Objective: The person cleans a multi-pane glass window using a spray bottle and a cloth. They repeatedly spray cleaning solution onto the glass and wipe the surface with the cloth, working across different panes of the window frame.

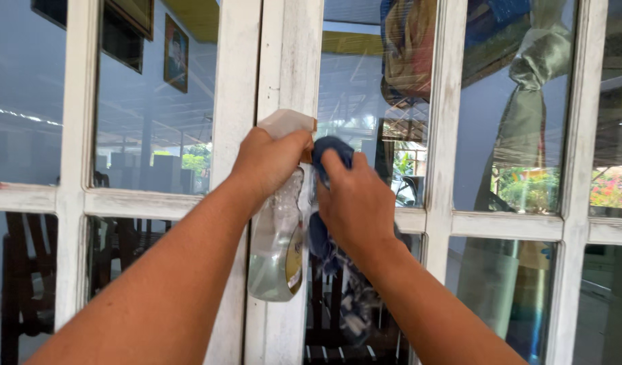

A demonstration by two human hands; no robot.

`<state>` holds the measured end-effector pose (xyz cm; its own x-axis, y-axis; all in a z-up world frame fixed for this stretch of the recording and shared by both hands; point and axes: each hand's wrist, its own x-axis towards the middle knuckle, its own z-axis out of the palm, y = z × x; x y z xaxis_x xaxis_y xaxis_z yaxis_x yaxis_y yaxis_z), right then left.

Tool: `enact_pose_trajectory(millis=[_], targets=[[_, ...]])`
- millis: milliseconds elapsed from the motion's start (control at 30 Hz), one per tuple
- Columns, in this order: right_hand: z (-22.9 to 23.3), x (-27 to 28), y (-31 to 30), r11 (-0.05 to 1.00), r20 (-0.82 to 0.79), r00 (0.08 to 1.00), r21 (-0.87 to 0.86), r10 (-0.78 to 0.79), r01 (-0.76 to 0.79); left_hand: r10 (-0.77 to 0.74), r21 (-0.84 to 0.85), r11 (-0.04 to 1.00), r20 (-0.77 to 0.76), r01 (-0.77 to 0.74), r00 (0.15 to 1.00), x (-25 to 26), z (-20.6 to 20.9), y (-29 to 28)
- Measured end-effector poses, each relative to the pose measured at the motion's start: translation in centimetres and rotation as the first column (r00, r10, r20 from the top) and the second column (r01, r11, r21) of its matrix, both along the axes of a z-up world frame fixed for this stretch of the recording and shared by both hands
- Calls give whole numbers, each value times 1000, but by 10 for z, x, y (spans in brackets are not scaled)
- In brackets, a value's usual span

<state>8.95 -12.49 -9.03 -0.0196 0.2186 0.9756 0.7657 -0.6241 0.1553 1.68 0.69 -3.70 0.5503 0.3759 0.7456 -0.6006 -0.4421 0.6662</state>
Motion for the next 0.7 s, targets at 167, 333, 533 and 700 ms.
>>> enact_pose_trajectory(millis=[167, 333, 533, 700], targets=[[23, 30, -67, 988, 128, 979, 8, -155, 156, 60, 78, 995, -8, -59, 998, -6, -1, -4], [19, 35, -65, 929, -33, 977, 303, -212, 212, 134, 118, 984, -22, -130, 991, -14, -6, -8], [-11, 1, -12, 999, -14, 1000, -28, -26, 26, 347, 140, 930, -35, -339, 937, -15, -6, -15], [1, 7, -97, 973, -177, 959, 31, -220, 229, 385, 173, 912, -48, -372, 922, -3, -14, -6]])
